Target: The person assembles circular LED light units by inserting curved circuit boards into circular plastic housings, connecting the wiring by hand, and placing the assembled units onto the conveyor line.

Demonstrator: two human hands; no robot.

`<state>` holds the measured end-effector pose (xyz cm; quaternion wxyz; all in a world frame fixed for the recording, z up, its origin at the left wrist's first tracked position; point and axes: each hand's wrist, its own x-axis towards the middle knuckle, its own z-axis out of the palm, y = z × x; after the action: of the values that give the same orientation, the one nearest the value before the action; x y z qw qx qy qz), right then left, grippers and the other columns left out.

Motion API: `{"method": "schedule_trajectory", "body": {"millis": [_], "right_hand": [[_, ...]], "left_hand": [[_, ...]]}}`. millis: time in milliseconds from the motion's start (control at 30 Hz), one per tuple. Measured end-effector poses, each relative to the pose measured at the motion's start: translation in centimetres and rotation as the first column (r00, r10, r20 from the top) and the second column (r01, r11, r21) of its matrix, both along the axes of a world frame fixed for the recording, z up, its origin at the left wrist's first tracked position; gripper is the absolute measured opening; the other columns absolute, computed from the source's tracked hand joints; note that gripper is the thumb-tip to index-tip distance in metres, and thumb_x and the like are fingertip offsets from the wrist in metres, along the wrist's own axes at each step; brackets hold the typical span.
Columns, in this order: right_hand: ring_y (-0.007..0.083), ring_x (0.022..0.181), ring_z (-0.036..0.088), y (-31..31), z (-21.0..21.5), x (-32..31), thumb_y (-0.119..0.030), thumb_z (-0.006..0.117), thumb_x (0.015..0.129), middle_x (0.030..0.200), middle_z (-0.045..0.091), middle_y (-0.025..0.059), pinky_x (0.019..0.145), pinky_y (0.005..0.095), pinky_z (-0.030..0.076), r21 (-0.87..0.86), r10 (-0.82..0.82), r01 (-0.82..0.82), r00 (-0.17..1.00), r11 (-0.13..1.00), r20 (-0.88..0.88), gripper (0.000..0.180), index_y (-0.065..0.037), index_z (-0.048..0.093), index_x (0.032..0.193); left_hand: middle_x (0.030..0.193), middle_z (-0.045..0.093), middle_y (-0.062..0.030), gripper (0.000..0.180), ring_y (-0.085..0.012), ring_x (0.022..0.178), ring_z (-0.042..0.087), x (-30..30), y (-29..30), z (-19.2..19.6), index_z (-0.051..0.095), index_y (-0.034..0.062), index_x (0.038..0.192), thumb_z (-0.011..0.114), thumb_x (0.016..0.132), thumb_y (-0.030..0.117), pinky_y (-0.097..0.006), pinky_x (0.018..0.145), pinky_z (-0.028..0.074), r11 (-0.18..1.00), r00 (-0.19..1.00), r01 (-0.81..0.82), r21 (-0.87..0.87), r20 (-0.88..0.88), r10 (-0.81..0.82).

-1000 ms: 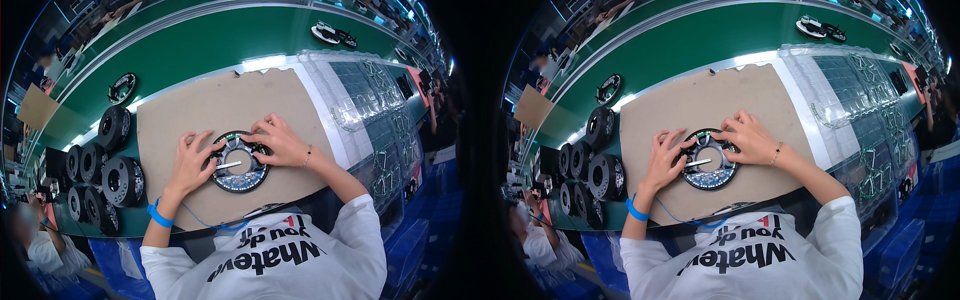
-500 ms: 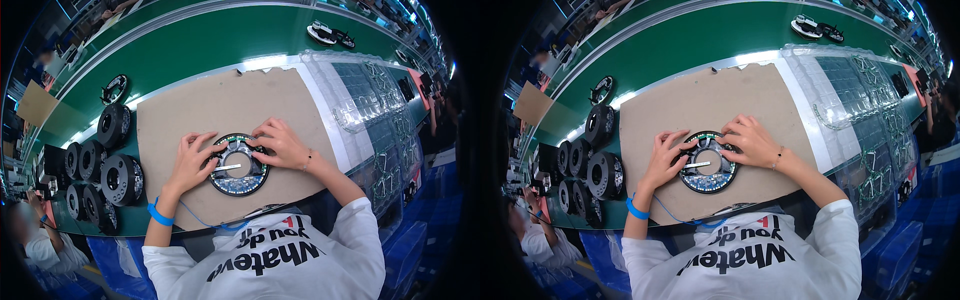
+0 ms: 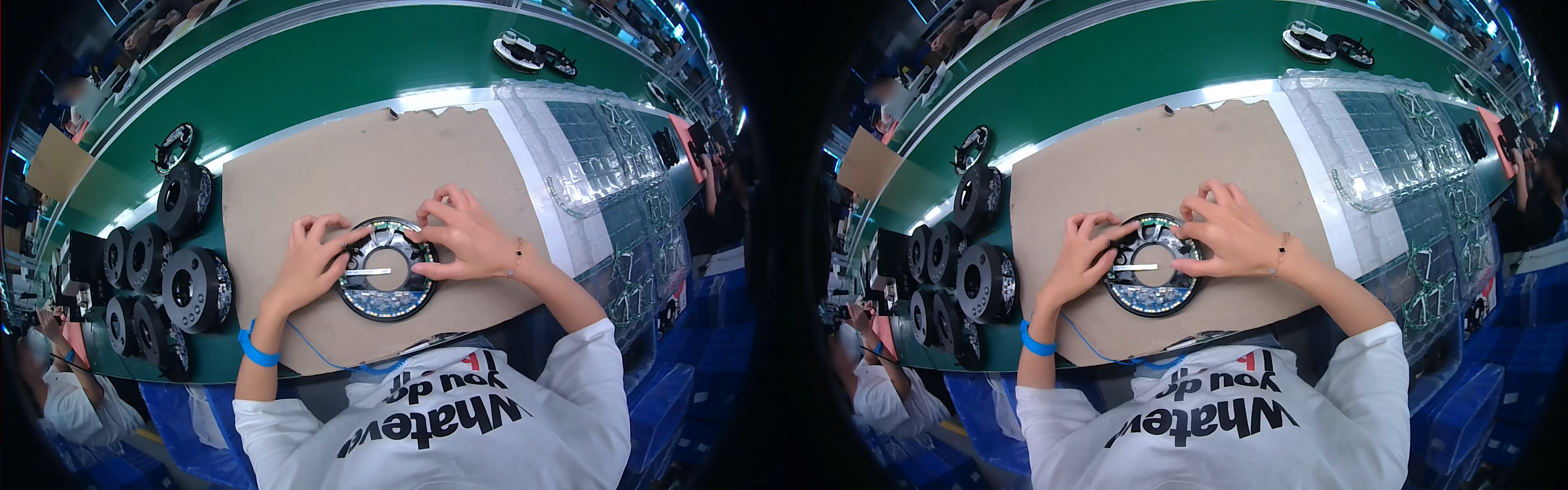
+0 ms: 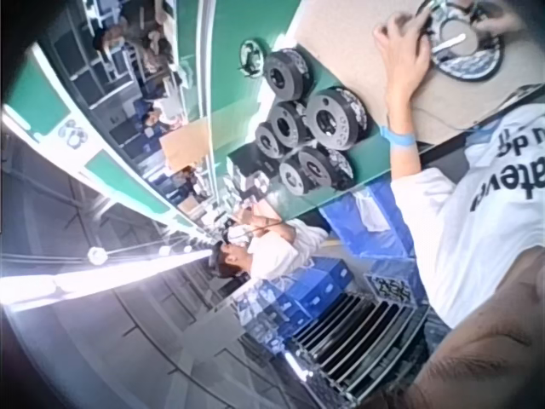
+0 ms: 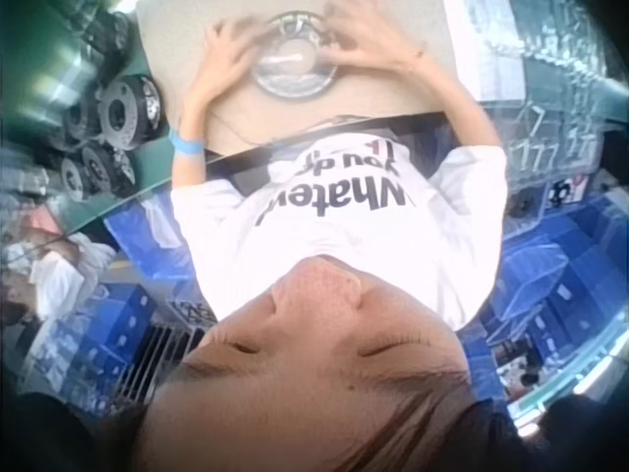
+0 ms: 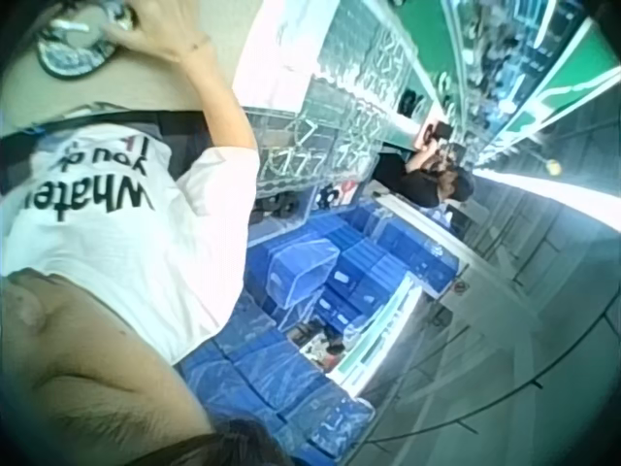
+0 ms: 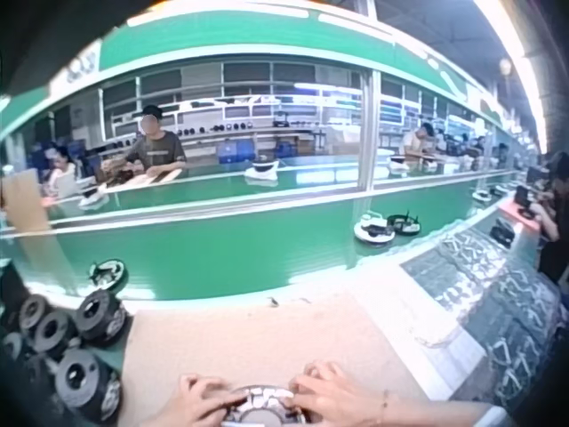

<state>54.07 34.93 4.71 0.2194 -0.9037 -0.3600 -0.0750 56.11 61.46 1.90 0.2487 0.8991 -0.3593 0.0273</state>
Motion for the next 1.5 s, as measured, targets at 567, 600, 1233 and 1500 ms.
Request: {"method": "schedule_trajectory", "body": {"millis": [567,600,1233,1500], "right_hand": [[0.0344,0.108,0.037,5.8,-0.3,2.9,-0.016,0.061,0.071,0.115,0.043,0.0093,0.094,0.0434,0.031,-0.086,0.46,-0.454,0.886,0.887,0.056,0.011,-0.014,0.065,0.081],[0.0347,0.108,0.035,5.8,-0.1,3.3,-0.015,0.062,0.071,0.119,0.042,0.009,0.09,0.0422,0.036,-0.119,0.49,-0.481,0.869,0.868,0.063,0.012,-0.013,0.064,0.082],[0.0263,0.093,0.042,4.7,-3.5,3.8,-0.012,0.07,0.069,0.079,0.057,-0.0024,0.081,0.0347,0.037,0.303,0.437,-0.443,0.895,0.844,0.092,0.011,-0.012,0.061,0.076],[0.0237,0.089,0.046,5.2,-3.4,3.6,-0.013,0.067,0.071,0.078,0.056,-0.0007,0.079,0.0346,0.038,0.27,0.466,-0.467,0.882,0.842,0.073,0.009,-0.01,0.06,0.076]], "left_hand": [[0.085,0.064,-0.0108,0.062,-0.0222,0.087,0.061,2.4,-1.2,0.5,0.032,0.0085,0.125,0.06,0.071,-0.007,-0.035,0.082,0.045,0.886,0.841,-0.107,-0.452,-0.516,-0.162],[0.087,0.065,-0.0117,0.062,-0.0221,0.087,0.061,2.5,-1.3,0.4,0.033,0.0087,0.124,0.059,0.071,-0.008,-0.035,0.082,0.045,0.882,0.828,-0.107,-0.459,-0.532,-0.177],[0.083,0.06,-0.0084,0.027,-0.0231,0.075,0.056,-5.7,0.2,1.8,0.058,0.0034,0.09,0.071,0.067,0.008,-0.034,0.068,0.044,0.964,0.987,-0.091,-0.249,0.11,0.121],[0.089,0.061,-0.0088,0.035,-0.0265,0.078,0.057,-6.1,0.3,0.7,0.05,0.0014,0.093,0.071,0.066,0.009,-0.036,0.067,0.046,0.994,0.999,0.049,-0.097,0.01,-0.048]]}}
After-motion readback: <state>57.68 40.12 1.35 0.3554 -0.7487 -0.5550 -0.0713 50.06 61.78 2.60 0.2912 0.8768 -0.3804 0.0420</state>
